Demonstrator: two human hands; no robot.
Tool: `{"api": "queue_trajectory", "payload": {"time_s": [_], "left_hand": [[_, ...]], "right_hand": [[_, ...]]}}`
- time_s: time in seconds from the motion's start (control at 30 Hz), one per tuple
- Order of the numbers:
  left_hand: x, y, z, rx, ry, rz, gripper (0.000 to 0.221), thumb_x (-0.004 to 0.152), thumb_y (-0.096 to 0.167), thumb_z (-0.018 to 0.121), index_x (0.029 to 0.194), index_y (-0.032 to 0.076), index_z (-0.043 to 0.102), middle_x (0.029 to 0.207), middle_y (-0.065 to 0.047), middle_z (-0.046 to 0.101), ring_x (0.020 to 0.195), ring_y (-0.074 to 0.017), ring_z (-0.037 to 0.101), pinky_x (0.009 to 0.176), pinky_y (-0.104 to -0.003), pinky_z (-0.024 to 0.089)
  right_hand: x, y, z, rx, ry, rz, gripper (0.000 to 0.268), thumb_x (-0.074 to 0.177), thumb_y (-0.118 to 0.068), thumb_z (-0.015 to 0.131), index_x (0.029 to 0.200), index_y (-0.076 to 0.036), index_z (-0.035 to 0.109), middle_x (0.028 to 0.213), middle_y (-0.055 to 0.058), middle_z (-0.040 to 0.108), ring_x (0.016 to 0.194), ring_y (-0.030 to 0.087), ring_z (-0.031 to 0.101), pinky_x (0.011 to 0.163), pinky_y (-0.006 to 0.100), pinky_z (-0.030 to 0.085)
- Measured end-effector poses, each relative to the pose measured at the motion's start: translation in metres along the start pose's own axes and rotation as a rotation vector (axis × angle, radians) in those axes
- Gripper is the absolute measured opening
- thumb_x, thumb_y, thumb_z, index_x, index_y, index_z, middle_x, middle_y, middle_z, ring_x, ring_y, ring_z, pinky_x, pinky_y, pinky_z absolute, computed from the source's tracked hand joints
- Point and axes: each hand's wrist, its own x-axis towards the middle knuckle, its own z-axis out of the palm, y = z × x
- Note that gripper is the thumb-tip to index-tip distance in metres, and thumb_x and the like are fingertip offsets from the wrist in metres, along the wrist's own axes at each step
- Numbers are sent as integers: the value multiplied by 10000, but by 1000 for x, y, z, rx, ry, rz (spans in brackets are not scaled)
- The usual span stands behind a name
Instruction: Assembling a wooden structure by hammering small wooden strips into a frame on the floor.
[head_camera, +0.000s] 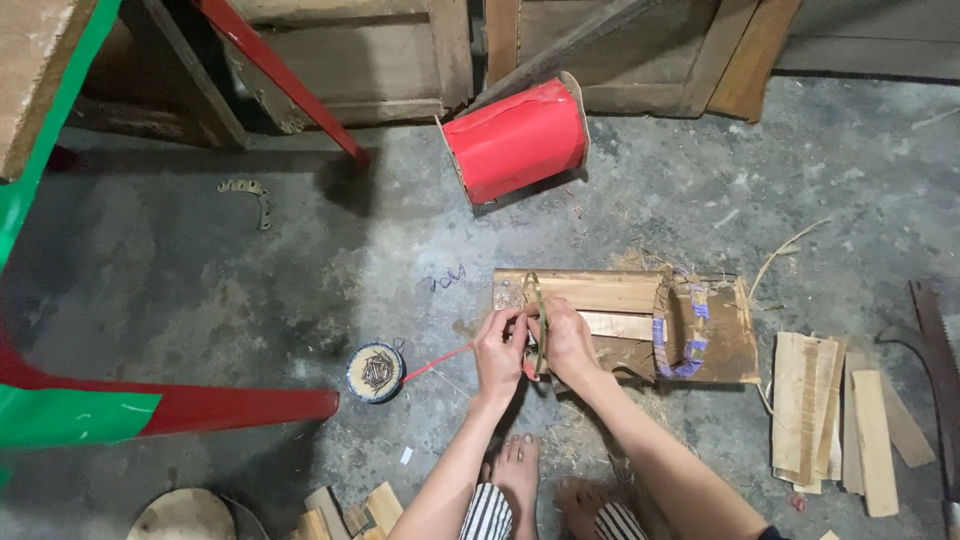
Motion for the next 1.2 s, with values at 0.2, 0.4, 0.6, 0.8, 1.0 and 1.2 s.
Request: {"api": "queue_trajectory", "payload": {"time_s": [0.2,0.4,0.6,0.8,1.0,1.2], "left_hand": [[1,-1,0,15,-2,41,38,948,170,736,981,161,753,845,-37,725,740,-223,725,690,-321,594],[1,-10,1,56,-8,77,41,942,171,739,980,178,753,851,-21,726,739,-228,729,684,-320,598],[1,-14,3,48,18,69,75,909,132,761,963,183,751,829,-4,725,708,-189,725,654,-293,597],[-1,-21,4,0,9,13,67,894,123,766,927,181,763,804,-11,725,690,-173,712,617,-285,577],[-1,-19,4,0,2,15,53,907,121,754,928,169,759,801,-29,718,698,-199,712,620,-305,571],[0,-7,0,10,-14,20,50,918,117,739,927,167,743,781,-40,687,715,-204,703,629,-296,562]], "right_hand": [[-2,11,3,78,-19,34,114,880,-111,694,970,-162,742,923,104,720,1026,320,681,960,426,529],[-2,-16,-11,55,8,-10,126,886,-77,693,987,-131,746,905,139,716,981,362,686,903,442,545],[-1,-11,-7,8,24,-28,152,858,-72,729,991,-139,759,899,122,723,966,338,702,886,420,563],[-2,-2,-6,51,11,-19,158,870,-64,707,998,-136,768,901,134,722,974,361,690,893,443,556],[-1,1,-2,34,27,-18,141,887,-60,703,992,-127,769,900,150,725,975,371,691,894,448,559],[-10,-18,-14,57,13,89,238,926,-31,610,1009,-170,784,911,108,766,954,325,723,869,430,575]]}}
